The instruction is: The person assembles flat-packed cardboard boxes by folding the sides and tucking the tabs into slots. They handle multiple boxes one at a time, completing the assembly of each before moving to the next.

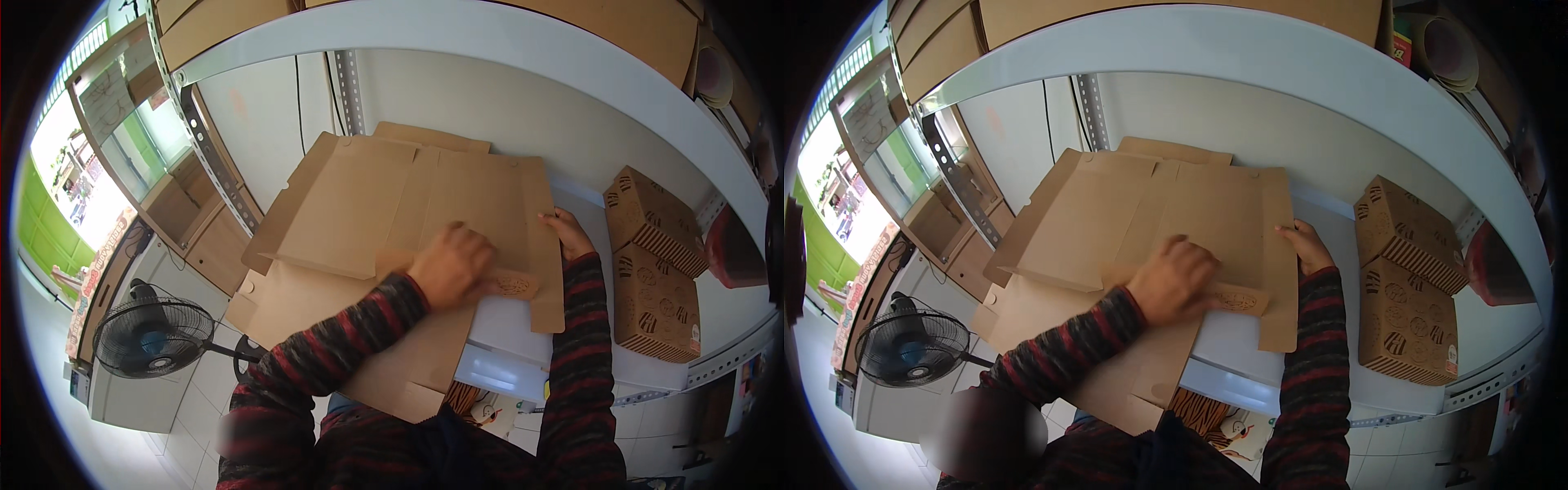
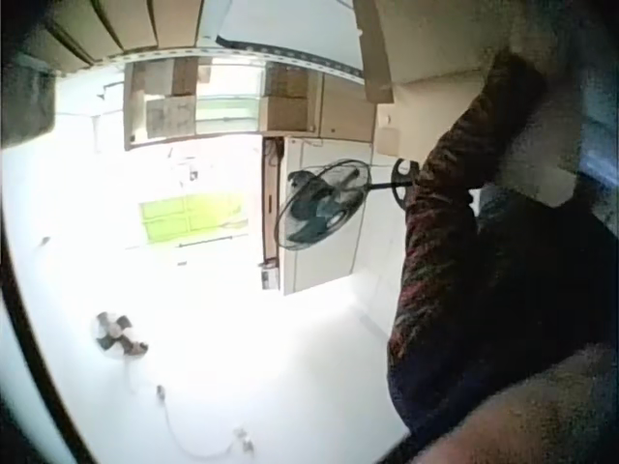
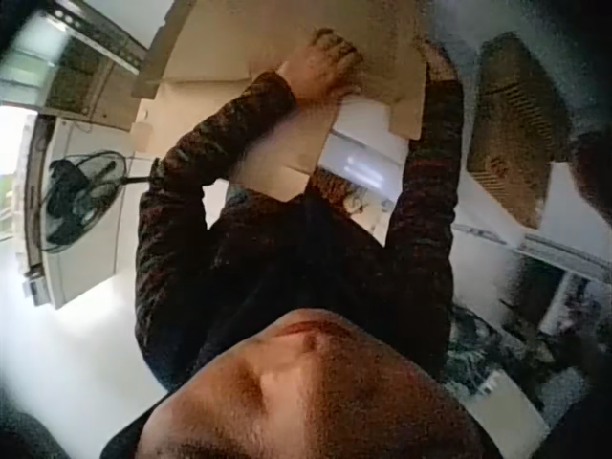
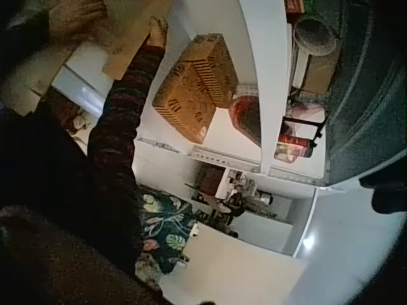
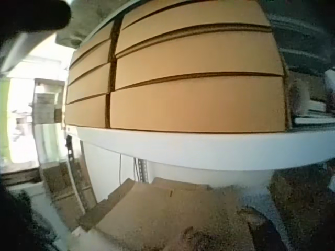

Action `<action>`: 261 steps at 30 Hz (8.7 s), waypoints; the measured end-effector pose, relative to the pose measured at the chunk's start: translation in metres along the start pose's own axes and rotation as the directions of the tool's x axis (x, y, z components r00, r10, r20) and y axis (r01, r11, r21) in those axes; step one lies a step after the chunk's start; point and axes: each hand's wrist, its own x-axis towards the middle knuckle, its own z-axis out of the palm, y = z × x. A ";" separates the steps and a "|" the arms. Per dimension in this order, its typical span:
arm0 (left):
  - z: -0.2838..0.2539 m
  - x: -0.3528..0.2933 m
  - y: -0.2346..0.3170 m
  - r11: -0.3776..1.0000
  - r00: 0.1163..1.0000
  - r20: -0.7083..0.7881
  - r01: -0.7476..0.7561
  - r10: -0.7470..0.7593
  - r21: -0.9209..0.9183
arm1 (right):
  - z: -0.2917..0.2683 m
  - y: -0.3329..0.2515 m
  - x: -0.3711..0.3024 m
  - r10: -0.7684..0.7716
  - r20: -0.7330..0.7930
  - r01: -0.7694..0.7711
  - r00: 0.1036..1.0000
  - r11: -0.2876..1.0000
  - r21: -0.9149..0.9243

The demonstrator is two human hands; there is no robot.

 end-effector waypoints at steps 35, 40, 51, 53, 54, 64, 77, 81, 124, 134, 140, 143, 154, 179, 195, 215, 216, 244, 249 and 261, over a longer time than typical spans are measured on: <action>-0.026 0.029 0.102 0.765 0.784 -0.462 -0.575 0.415 -0.291 | -0.009 -0.024 -0.040 -0.224 0.284 -0.031 0.932 0.733 0.680; -0.051 0.000 0.096 0.599 0.648 -0.521 -0.747 0.556 -0.289 | -0.011 -0.017 -0.042 -0.176 0.330 -0.056 0.927 0.806 0.589; -0.076 -0.147 -0.028 0.917 0.782 -0.623 -0.271 0.033 -0.291 | 0.014 -0.058 -0.049 -0.310 0.468 0.294 0.827 0.950 0.110; -0.118 -0.171 -0.031 0.888 0.791 -0.428 0.307 -0.438 -0.341 | 0.037 -0.078 -0.063 -0.356 0.431 0.278 0.829 0.931 0.236; -0.124 -0.183 -0.029 0.775 0.669 -0.414 0.431 -0.618 -0.461 | 0.047 -0.084 -0.066 -0.391 0.415 0.320 0.821 0.918 0.233; -0.165 -0.224 0.044 0.180 0.416 0.382 0.834 -0.825 -0.521 | 0.045 -0.068 -0.065 -0.408 0.218 0.320 0.887 0.881 0.347; -0.192 -0.239 -0.006 0.446 0.486 0.174 0.866 -0.856 -0.225 | 0.056 -0.019 -0.011 0.051 0.016 -0.053 0.999 0.956 0.289; -0.206 -0.230 -0.041 0.539 0.549 0.018 0.826 -0.836 -0.163 | 0.061 -0.019 -0.007 -0.035 0.066 0.037 0.997 0.998 -0.041; -0.118 -0.217 0.068 0.426 0.385 -0.189 0.862 -0.903 -0.276 | 0.213 -0.075 -0.132 -0.366 0.826 0.901 0.428 0.246 -0.358; -0.112 -0.210 0.059 0.424 0.369 -0.256 0.882 -0.893 -0.208 | 0.216 -0.048 -0.091 -0.557 0.612 0.812 0.562 0.230 -0.537; -0.113 -0.209 0.065 0.447 0.396 -0.262 0.877 -0.880 -0.175 | 0.212 -0.033 -0.083 -0.524 0.625 0.806 0.579 0.250 -0.537; -0.112 -0.210 0.066 0.444 0.391 -0.262 0.876 -0.882 -0.187 | 0.211 -0.029 -0.079 -0.544 0.646 0.827 0.536 0.184 -0.531; -0.130 -0.234 0.038 0.433 0.336 -0.452 0.893 -0.826 -0.126 | 0.161 -0.085 -0.072 -0.369 0.644 0.666 0.670 0.683 -0.301; -0.138 -0.177 0.047 0.752 0.753 -0.046 0.658 -0.656 0.040 | 0.102 -0.022 -0.050 -0.533 0.372 0.551 0.760 0.226 -0.803; -0.135 -0.177 0.047 0.738 0.739 -0.096 0.673 -0.667 0.049 | -0.060 -0.052 -0.081 0.144 0.152 0.016 0.978 0.672 -0.740; -0.148 -0.196 0.057 0.742 0.737 -0.080 0.668 -0.671 -0.058 | -0.029 -0.015 -0.030 0.007 -0.057 -0.034 0.998 0.879 -0.476; -0.151 -0.198 0.057 0.748 0.740 -0.105 0.660 -0.664 -0.076 | -0.033 -0.016 -0.028 -0.006 -0.052 -0.020 0.999 0.880 -0.475; -0.124 -0.216 0.067 0.495 0.426 -0.254 0.702 -0.868 -0.513 | 0.277 -0.046 -0.160 -0.592 0.799 0.927 -0.105 -0.349 -0.136; -0.145 -0.192 0.062 0.701 0.642 -0.286 0.676 -0.711 -0.227 | 0.273 -0.053 -0.168 -0.646 0.738 0.888 -0.195 -0.435 -0.146; -0.160 -0.150 0.054 0.825 0.854 -0.024 0.495 -0.520 -0.274 | 0.256 -0.060 -0.163 -0.700 0.680 0.881 -0.221 -0.442 -0.169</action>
